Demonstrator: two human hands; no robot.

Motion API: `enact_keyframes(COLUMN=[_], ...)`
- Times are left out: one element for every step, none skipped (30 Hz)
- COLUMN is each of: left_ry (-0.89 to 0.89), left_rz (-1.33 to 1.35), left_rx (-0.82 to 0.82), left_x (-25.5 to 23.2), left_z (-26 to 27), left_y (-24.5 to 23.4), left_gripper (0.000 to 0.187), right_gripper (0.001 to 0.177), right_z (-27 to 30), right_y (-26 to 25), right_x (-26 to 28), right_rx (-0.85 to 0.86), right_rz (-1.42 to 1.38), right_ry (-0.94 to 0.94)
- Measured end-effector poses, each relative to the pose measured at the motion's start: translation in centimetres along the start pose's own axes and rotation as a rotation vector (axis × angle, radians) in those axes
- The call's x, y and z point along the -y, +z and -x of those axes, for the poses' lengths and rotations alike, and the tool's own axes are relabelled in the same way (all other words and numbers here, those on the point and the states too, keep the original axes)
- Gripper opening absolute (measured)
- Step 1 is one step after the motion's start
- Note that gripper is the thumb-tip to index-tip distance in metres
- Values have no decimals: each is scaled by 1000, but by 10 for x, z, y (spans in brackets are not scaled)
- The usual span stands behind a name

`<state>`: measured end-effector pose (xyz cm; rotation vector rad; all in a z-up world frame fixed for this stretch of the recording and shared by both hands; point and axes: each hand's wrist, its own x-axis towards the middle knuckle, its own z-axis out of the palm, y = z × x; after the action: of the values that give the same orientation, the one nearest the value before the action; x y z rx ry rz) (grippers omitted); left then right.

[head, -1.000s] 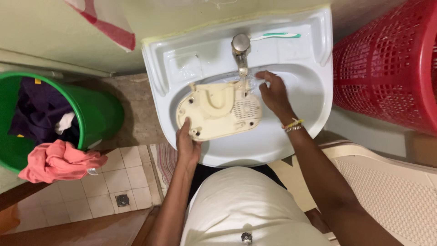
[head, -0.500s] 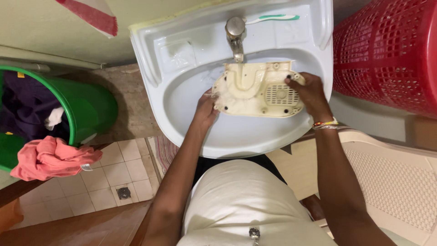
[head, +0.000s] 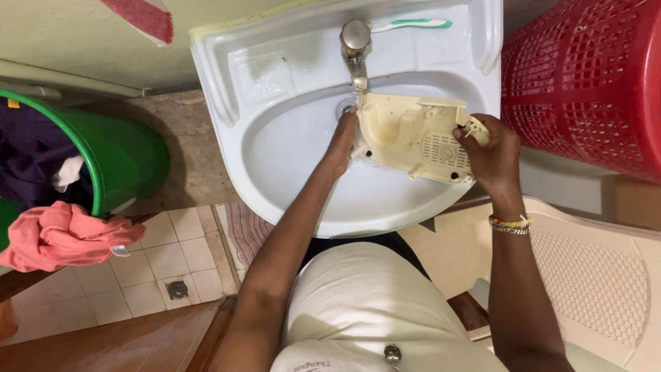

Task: The person cleans a plastic appliance base using a toothbrush and water in a sink. They scrub the inner and outer surfaces and rinse the object under a running faucet.

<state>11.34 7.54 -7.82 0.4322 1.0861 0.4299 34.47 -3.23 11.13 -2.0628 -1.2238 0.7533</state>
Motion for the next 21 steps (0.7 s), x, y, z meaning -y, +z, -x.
enact_keyframes(left_ry=[63, 126, 189, 280, 372, 462, 494, 526, 558, 592, 624, 654, 634, 608, 578, 695, 813, 936, 988, 1039, 1089], left_rz=[-45, -88, -131, -102, -73, -42, -31, -21, -11, -106, -202, -297, -502, -707, -912, -1021, -1131, -1241, -1256, -1269, -1281], left_rx=[-21, -43, -65, -31, 4, 37, 29, 20, 11, -52, -116, -178, -175, -167, -157, -182, -205, -230, -205, -176, -146], left_x=[-4, -6, -6, -1, 5, 13, 19, 22, 24, 24, 22, 21, 16, 2, -11, -17, -21, -27, -31, -31, -28], left_z=[4, 5, 5, 4, 1, -3, -9, -14, -18, -22, -25, -25, -22, -13, -2, 10, 22, 29, 33, 34, 32], left_y=[5, 9, 11, 12, 11, 9, 6, 4, 2, 2, 4, 6, 2, -5, -6, -2, 1, 3, 2, 0, -2], left_gripper=[59, 58, 57, 53, 50, 46, 41, 36, 31, 27, 23, 20, 17, 15, 13, 11, 9, 9, 8, 7, 7], right_gripper=[28, 29, 29, 29, 29, 30, 30, 31, 31, 32, 32, 32, 32, 32, 30, 28, 26, 28, 30, 32, 32], right_z=[4, 7, 8, 10, 11, 13, 16, 19, 21, 25, 27, 29, 31, 33, 34, 35, 37, 35, 32, 31, 29], right_y=[-1, -1, -2, -2, -2, -2, -3, -3, -1, 0, 0, -2, -5, -7, -9, -9, -9, -10, -12, -13, -13], right_x=[4, 8, 10, 13, 15, 17, 21, 25, 30, 36, 41, 45, 49, 53, 56, 59, 61, 62, 62, 60, 58], right_rx=[8, 16, 27, 39, 51, 52, 52, 53, 55, 55, 56, 51, 47, 41, 46, 56, 65, 47, 30, 12, 24], right_rz=[9, 20, -6, -31, -56, -44, -32, -22, 16, 54, 92, 86, 79, 73, 110, 146, 182, 185, 188, 194, 128], right_ry=[9, 17, 11, 6, 1, 3, 5, 7, -1, -6, -11, -44, -77, -107, -87, -69, -52, -75, -98, -119, -101])
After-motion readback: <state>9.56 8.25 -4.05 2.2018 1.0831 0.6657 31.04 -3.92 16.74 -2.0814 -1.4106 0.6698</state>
